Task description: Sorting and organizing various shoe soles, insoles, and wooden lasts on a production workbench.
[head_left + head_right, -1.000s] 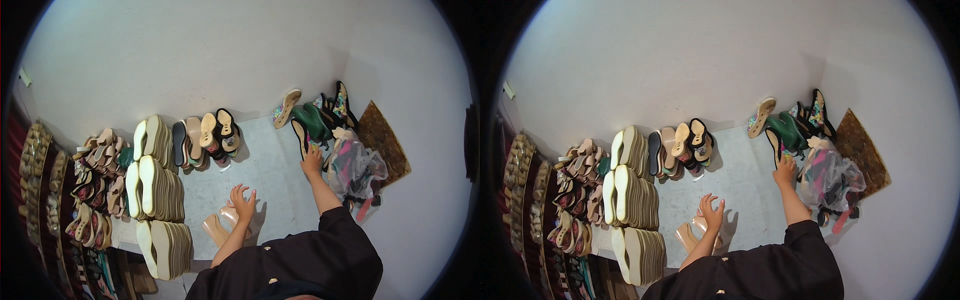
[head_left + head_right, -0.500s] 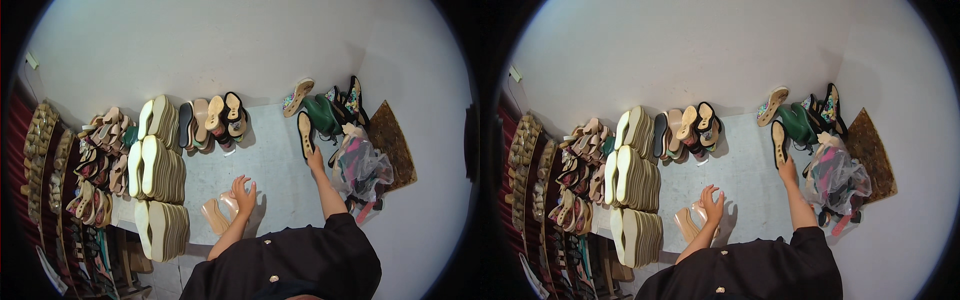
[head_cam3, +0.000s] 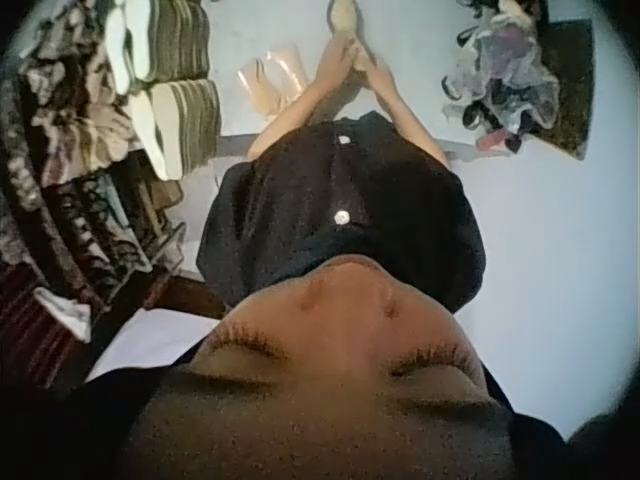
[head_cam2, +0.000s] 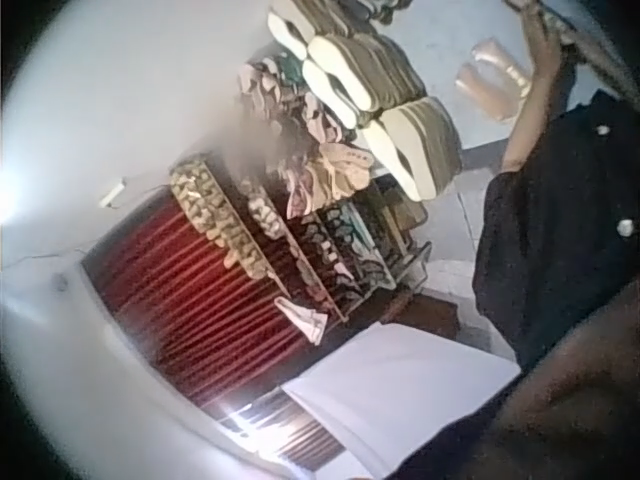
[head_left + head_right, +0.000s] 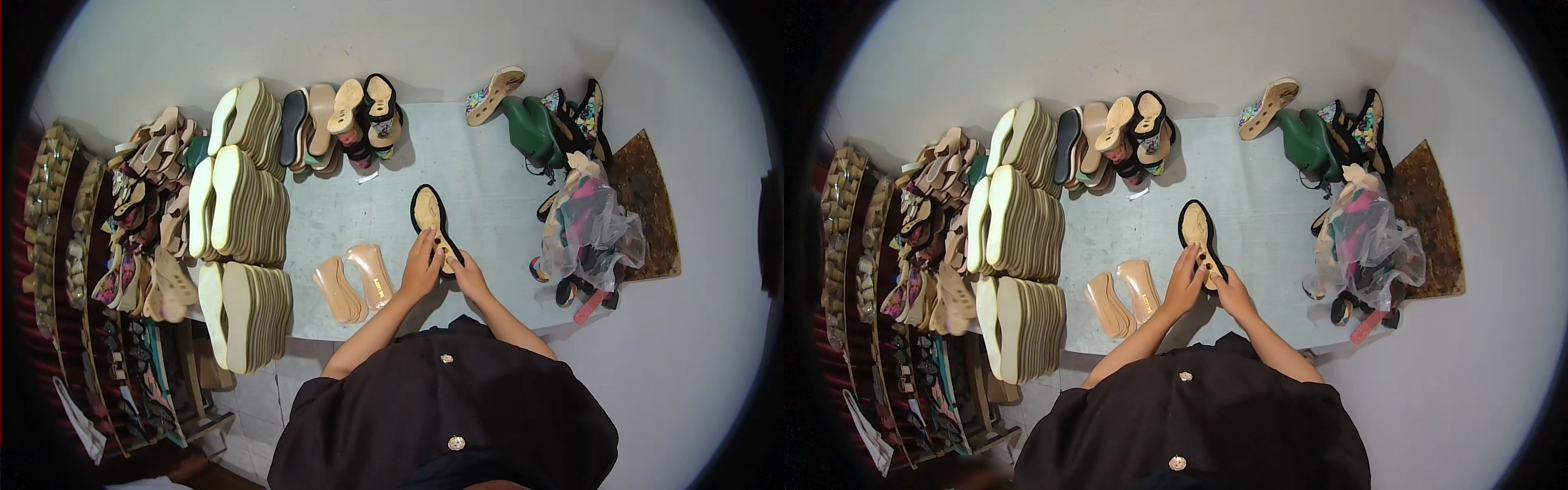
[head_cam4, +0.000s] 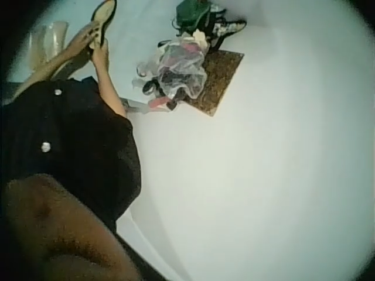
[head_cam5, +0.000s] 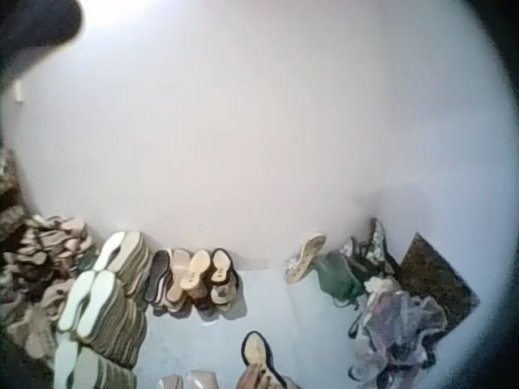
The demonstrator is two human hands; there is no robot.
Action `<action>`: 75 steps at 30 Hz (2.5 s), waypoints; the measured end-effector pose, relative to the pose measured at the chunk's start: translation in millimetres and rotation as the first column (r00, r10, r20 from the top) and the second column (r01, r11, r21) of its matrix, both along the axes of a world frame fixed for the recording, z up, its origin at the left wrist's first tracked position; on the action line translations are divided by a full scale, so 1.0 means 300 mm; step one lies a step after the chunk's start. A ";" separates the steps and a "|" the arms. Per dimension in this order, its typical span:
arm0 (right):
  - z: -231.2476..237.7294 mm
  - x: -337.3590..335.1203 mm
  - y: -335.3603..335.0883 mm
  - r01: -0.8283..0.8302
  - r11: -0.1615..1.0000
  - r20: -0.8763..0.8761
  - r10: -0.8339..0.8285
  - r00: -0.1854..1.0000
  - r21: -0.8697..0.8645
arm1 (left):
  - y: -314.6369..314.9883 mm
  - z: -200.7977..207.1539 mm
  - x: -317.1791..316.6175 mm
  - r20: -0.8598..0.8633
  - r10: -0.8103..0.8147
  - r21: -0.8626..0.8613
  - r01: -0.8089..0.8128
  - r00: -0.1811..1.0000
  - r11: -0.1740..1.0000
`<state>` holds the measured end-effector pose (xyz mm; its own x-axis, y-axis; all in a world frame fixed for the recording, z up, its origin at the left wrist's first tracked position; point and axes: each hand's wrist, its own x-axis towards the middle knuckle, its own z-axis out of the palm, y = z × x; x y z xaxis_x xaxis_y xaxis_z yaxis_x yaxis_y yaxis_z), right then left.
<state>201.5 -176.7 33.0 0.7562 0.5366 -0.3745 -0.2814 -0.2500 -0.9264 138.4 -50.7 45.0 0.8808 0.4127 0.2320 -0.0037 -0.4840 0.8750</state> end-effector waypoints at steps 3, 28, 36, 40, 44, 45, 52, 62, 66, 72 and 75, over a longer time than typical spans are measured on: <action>0.017 -0.046 -0.009 -0.072 0.984 0.072 0.085 0.994 -0.165 | -0.002 -0.032 -0.021 -0.022 -0.048 0.014 0.048 0.999 0.999; 0.039 -0.076 -0.007 0.037 0.833 0.450 0.260 0.854 -0.551 | -0.017 -0.055 -0.039 -0.151 -0.038 0.137 0.059 0.988 0.989; 0.131 0.267 -0.111 0.318 0.651 0.721 0.574 0.389 -0.689 | -0.008 0.015 -0.046 -0.359 -0.067 0.175 0.138 0.931 0.975; 0.089 0.530 -0.205 0.509 0.402 0.552 0.813 0.183 -0.761 | -0.007 0.026 -0.045 -0.410 -0.072 0.238 0.183 0.909 0.954; -0.041 0.685 -0.272 0.762 0.184 0.354 0.933 0.064 -0.622 | 0.004 0.039 -0.048 -0.434 -0.103 0.260 0.233 0.895 0.937; -0.055 0.696 -0.279 0.766 0.077 0.260 0.958 0.121 -0.638 | 0.005 0.050 -0.053 -0.437 -0.112 0.277 0.251 0.893 0.928; -0.057 0.701 -0.268 0.612 -0.180 -0.017 0.965 0.262 -0.770 | -0.004 0.024 -0.093 -0.352 -0.114 0.282 0.222 0.929 0.934; -0.066 0.724 -0.285 0.643 -0.080 0.040 0.985 0.170 -0.762 | -0.009 0.033 -0.123 -0.399 -0.135 0.279 0.260 0.907 0.924; -0.051 0.761 -0.287 0.688 0.114 0.251 0.963 0.102 -0.717 | -0.011 0.043 -0.118 -0.409 -0.132 0.289 0.266 0.903 0.920; 0.130 0.693 -0.198 0.602 0.503 0.645 0.764 0.026 -0.620 | -0.014 0.026 -0.136 -0.399 -0.104 0.285 0.231 0.911 0.930; 0.214 0.640 -0.146 0.553 0.557 0.718 0.687 0.113 -0.620 | -0.021 0.029 -0.136 -0.405 -0.089 0.295 0.222 0.910 0.930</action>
